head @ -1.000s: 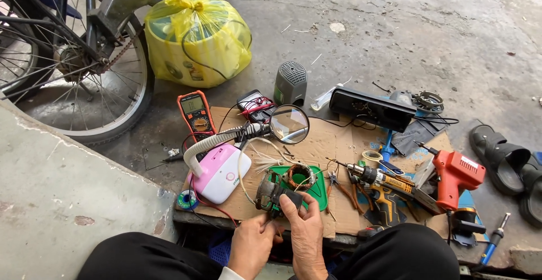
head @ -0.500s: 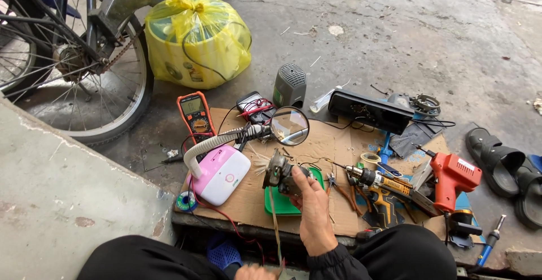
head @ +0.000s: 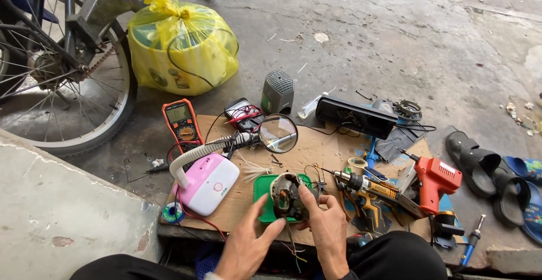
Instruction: Assembling the internal components of an electric motor, including the stator and rotor.
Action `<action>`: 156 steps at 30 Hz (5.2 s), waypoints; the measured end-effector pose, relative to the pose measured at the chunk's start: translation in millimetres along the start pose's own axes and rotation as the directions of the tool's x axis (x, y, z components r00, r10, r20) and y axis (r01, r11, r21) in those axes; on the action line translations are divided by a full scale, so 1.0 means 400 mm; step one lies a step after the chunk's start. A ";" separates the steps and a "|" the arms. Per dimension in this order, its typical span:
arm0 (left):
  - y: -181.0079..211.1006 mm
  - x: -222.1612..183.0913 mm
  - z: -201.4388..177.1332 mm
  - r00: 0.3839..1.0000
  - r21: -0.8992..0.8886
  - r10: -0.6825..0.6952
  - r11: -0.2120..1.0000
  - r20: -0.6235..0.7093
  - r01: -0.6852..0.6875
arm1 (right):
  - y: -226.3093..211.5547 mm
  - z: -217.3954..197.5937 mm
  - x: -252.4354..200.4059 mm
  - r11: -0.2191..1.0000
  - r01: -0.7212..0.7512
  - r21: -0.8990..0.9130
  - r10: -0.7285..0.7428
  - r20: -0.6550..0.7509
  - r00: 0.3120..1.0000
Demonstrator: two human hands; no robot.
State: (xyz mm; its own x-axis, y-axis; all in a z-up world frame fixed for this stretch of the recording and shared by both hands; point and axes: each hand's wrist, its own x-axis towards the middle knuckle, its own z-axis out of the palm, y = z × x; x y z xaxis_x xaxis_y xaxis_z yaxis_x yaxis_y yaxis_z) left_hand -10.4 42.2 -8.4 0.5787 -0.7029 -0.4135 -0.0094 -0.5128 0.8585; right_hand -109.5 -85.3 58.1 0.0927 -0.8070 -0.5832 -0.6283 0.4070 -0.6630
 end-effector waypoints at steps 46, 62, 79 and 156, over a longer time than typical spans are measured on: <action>-0.129 0.262 0.146 0.990 -0.396 -0.071 0.918 -0.123 0.017 | 0.080 -0.017 0.232 0.380 0.730 -0.569 -0.707 0.330 0.626; -0.143 0.320 0.133 0.999 -0.323 0.020 0.946 -0.029 -0.028 | 0.091 0.008 0.244 0.258 0.750 -0.609 -0.759 0.353 0.547; -0.212 0.383 0.177 0.978 -0.257 0.158 0.948 -0.137 -0.189 | 0.050 0.031 0.236 0.293 0.666 -0.686 -0.706 0.314 0.635; -0.190 0.264 0.217 0.913 0.172 0.395 0.911 -0.101 -0.375 | 0.052 -0.069 0.100 0.965 0.233 -0.118 -0.252 -0.181 0.951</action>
State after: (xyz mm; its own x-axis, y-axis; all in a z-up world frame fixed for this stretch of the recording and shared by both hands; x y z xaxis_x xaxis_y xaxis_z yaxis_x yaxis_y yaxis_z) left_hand -19.2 -35.7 -143.5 0.6068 -0.7948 -0.0076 -0.3658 -0.2877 0.8851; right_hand -140.3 -120.9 34.2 0.1067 -0.9470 -0.3029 -0.6764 0.1542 -0.7203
